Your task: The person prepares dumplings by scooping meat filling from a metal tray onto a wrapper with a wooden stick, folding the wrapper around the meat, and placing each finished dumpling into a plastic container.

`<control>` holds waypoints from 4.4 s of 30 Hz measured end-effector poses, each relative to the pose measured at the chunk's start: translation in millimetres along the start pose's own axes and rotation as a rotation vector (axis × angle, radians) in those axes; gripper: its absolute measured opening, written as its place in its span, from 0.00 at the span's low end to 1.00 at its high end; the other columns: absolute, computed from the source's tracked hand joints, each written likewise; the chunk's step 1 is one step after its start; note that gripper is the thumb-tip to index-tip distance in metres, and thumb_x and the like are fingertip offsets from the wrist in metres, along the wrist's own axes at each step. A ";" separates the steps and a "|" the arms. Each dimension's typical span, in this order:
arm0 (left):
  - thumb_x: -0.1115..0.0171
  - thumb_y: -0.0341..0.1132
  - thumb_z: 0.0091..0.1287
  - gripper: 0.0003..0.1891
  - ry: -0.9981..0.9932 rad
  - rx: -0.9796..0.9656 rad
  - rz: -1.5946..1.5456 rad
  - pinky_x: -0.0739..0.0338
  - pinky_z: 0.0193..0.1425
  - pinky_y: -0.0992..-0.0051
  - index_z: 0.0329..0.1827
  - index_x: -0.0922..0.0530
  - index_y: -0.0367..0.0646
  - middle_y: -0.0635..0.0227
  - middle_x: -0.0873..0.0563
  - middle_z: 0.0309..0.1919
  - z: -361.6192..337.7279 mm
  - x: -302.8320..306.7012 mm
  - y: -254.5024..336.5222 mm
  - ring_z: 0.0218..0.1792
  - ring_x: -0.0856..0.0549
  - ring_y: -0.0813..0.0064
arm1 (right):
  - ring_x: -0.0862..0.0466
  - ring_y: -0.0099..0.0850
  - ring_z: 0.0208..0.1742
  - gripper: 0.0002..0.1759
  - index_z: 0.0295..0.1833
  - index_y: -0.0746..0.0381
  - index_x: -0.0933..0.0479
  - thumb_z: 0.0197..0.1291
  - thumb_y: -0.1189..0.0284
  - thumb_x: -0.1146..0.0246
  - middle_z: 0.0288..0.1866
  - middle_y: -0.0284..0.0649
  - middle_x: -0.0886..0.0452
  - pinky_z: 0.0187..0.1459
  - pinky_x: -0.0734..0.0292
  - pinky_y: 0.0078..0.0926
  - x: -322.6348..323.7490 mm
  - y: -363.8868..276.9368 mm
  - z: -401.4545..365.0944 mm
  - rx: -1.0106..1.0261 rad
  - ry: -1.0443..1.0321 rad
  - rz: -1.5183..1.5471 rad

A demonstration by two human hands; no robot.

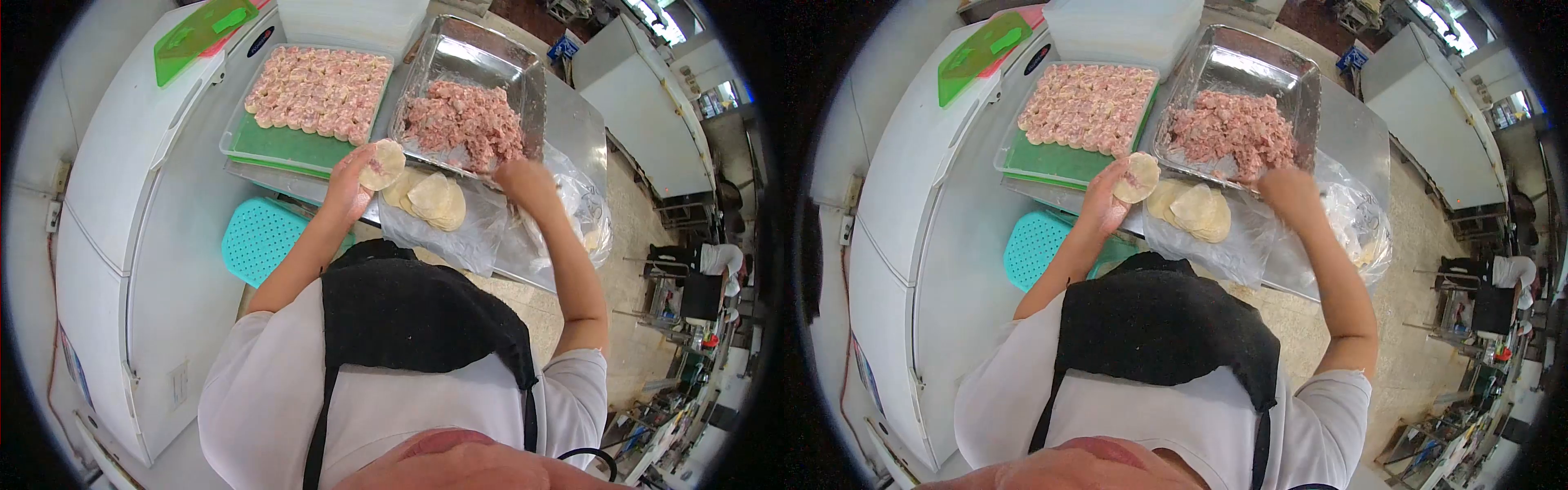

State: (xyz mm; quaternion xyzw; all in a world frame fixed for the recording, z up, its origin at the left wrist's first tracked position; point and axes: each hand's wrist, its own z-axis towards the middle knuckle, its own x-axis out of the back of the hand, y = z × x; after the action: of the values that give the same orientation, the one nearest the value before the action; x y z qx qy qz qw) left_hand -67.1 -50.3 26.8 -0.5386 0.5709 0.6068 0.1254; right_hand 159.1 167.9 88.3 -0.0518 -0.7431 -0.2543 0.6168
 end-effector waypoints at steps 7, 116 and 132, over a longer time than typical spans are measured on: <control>0.44 0.31 0.70 0.14 0.008 0.005 0.028 0.21 0.55 0.65 0.54 0.25 0.30 0.57 0.17 0.47 4.2 -8.0 -7.6 0.47 0.17 0.67 | 0.15 0.46 0.34 0.13 0.31 0.61 0.18 0.57 0.65 0.44 0.31 0.47 0.16 0.34 0.20 0.46 -32.4 -0.7 -0.4 -0.024 -0.038 0.071; 0.27 0.41 0.53 0.32 -0.268 -0.160 1.428 0.21 0.42 0.73 0.62 0.27 0.46 0.58 0.18 0.52 65.0 -155.7 -53.2 0.34 0.17 0.76 | 0.16 0.47 0.40 0.13 0.49 0.60 0.19 0.64 0.66 0.42 0.39 0.50 0.16 0.41 0.22 0.37 -33.0 120.8 -44.6 -0.143 0.278 0.838; 0.29 0.47 0.56 0.27 -0.199 -0.365 1.514 0.27 0.59 0.69 0.55 0.21 0.42 0.56 0.15 0.48 124.4 -125.4 -48.7 0.53 0.18 0.65 | 0.18 0.48 0.42 0.14 0.53 0.58 0.23 0.64 0.66 0.43 0.42 0.48 0.19 0.40 0.23 0.45 31.2 59.8 -47.7 -0.215 0.604 0.756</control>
State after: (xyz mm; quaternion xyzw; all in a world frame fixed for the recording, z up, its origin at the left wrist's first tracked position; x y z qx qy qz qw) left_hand -44.5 126.1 70.7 0.0420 0.6602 0.6567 -0.3622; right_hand 217.6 191.2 141.8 -0.3052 -0.4297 -0.0916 0.8448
